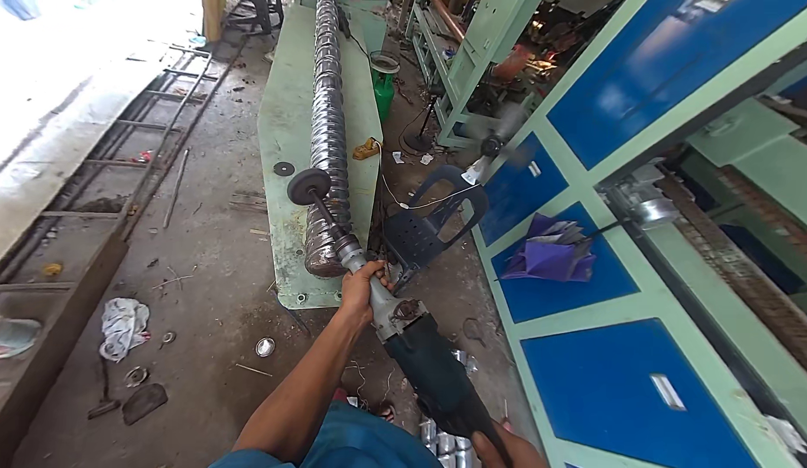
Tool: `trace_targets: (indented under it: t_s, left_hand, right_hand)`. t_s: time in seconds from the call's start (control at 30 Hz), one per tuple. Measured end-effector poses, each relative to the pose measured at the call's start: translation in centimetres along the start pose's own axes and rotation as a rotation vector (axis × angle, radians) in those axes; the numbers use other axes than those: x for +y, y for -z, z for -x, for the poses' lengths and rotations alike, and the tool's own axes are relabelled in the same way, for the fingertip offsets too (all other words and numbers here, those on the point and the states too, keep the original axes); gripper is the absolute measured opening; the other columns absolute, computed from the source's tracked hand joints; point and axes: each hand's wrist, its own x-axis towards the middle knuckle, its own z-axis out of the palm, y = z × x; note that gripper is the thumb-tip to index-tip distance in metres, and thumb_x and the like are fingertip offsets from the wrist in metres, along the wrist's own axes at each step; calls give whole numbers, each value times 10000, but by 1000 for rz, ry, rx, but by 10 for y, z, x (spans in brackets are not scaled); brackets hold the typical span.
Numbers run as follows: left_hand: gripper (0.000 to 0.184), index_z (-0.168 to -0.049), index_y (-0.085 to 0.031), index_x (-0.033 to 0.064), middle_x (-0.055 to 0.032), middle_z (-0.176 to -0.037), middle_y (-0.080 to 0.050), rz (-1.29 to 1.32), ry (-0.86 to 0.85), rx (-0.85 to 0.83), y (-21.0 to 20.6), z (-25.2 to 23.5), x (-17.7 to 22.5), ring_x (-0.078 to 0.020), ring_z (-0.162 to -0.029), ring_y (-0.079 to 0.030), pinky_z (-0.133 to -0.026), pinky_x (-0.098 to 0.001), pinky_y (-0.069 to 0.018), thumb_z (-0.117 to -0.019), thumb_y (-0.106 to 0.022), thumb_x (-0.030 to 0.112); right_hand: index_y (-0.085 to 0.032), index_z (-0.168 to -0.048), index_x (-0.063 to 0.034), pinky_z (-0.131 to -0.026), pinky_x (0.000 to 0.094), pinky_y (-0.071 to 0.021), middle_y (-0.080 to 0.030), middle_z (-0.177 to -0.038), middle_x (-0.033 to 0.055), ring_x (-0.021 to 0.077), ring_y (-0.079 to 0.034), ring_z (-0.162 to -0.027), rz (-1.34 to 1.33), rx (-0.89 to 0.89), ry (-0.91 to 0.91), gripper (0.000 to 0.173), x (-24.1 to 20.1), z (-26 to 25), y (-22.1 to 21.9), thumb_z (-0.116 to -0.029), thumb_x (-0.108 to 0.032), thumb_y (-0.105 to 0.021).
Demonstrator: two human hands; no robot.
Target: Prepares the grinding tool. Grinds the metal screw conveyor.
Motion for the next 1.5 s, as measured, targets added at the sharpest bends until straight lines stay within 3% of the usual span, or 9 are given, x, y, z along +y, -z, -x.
trace_targets:
  t_s: [0.33, 0.97, 1.1, 1.5]
  left_hand:
    - [78, -970, -516, 46, -51, -646, -532, -22, 11, 3, -7, 0, -2, -164, -515, -578, -555, -338, -589, -980, -593, 43]
    - [213, -1056, -498, 19, -80, -663, -554, -150, 50, 16, -39, -29, -41, -190, -518, -602, -539, -362, -600, -933, -672, 17]
    - [170, -1032, -510, 14, -76, -663, -556, -154, 33, 20, -38, -22, -38, -188, -519, -602, -548, -358, -603, -942, -655, 13]
    - [140, -1004, -513, 23, -63, -641, -544, -137, -32, 70, -14, -6, -17, -182, -508, -596, -540, -360, -602, -951, -643, 26]
  right_hand:
    - [-646, -1132, -17, -558, 444, -547, -628, -700, 70, 206, -614, -558, 8, 18, -19, 580, 4, 2, 0, -1049, -561, -463]
    - [-612, -1025, -20, -474, 333, -532, -578, -625, 15, 133, -565, -475, -234, 46, -16, 465, 46, -16, 4, -1094, -433, -412]
    - [-609, -1001, -19, -472, 314, -524, -570, -614, 6, 116, -554, -469, -262, 47, 6, 412, 48, -17, 4, -1095, -376, -427]
    - [-624, -1068, -19, -482, 352, -518, -585, -639, 30, 143, -561, -487, -198, -43, 30, 475, 47, -20, -1, -1078, -463, -456]
